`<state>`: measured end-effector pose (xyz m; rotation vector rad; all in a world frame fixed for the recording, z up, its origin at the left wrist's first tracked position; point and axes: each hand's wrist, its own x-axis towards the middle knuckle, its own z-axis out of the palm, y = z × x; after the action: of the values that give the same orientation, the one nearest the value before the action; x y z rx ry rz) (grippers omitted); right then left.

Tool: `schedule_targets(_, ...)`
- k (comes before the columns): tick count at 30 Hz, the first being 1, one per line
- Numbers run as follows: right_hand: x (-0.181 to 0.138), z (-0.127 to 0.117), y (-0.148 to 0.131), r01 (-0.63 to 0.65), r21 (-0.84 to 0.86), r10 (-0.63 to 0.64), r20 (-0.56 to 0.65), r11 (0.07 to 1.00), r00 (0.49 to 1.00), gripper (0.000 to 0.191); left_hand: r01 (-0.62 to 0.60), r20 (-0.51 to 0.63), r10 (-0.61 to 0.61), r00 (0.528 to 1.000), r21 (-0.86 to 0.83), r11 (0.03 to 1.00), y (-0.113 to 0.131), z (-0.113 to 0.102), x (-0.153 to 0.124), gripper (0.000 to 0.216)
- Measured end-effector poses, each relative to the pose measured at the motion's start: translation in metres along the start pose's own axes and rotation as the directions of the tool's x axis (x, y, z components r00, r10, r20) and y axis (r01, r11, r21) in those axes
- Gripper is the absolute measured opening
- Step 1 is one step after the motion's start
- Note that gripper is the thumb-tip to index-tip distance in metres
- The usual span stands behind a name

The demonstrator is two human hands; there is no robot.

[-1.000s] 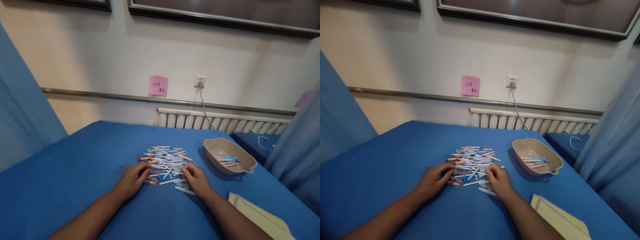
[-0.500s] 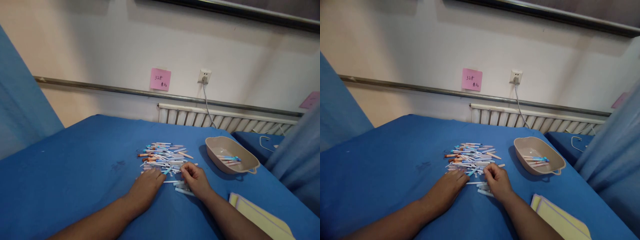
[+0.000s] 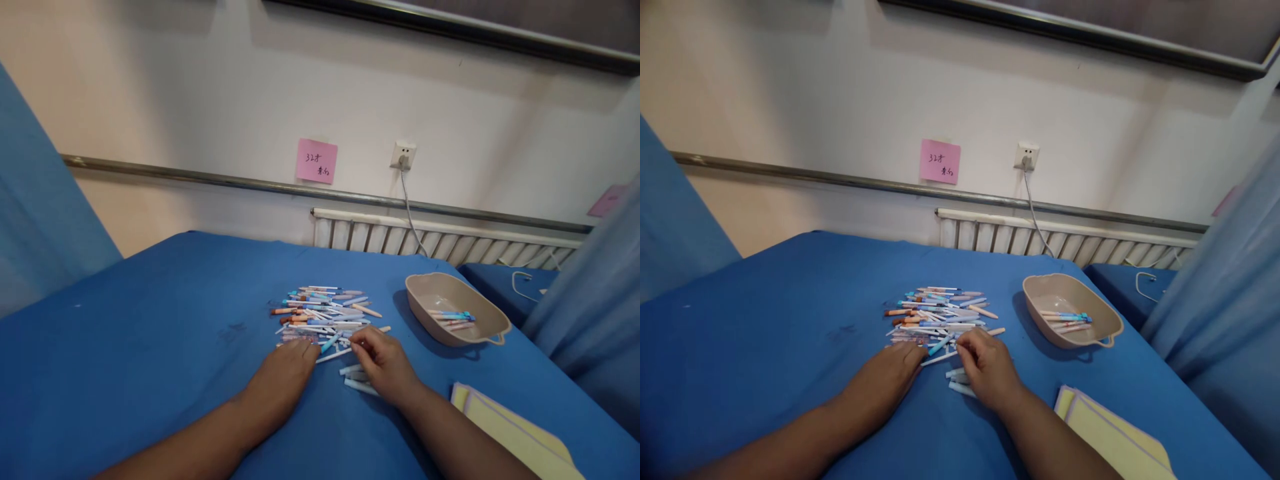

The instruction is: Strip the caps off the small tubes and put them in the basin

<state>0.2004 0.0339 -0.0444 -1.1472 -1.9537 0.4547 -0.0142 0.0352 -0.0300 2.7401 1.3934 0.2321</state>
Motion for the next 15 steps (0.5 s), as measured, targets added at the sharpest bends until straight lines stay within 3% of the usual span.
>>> schedule_targets(3, 0.000, -0.005, -0.014, 0.127, -0.193, -0.104, 0.125, 0.973, 0.987, 0.025, 0.014, -0.014, -0.014, 1.000, -0.029, 0.999, 0.001, 0.000, -0.002, 0.023)
schedule_targets(7, -0.002, -0.002, -0.024, 0.170, -0.508, -0.038, 0.260, 0.845, 0.965, 0.021, -0.010, -0.014, 0.009, 1.000, -0.112, 0.994, 0.011, -0.007, -0.008, 0.020)
schedule_targets(9, -0.004, 0.000, -0.023, 0.198, -0.588, -0.022, 0.293, 0.784, 0.956, 0.015, -0.039, -0.029, 0.034, 0.999, -0.176, 0.984, 0.013, -0.011, -0.011, 0.019)
schedule_targets(12, -0.004, 0.000, -0.017, 0.192, -0.592, -0.020, 0.284, 0.783, 0.959, 0.012, -0.036, -0.107, 0.003, 0.994, -0.307, 0.951, 0.007, -0.018, -0.012, 0.017)
schedule_targets(15, -0.004, -0.004, -0.012, 0.112, -0.437, -0.048, 0.155, 0.892, 0.987, 0.015, 0.032, -0.236, -0.145, 0.961, -0.425, 0.905, -0.013, -0.024, -0.008, 0.019)
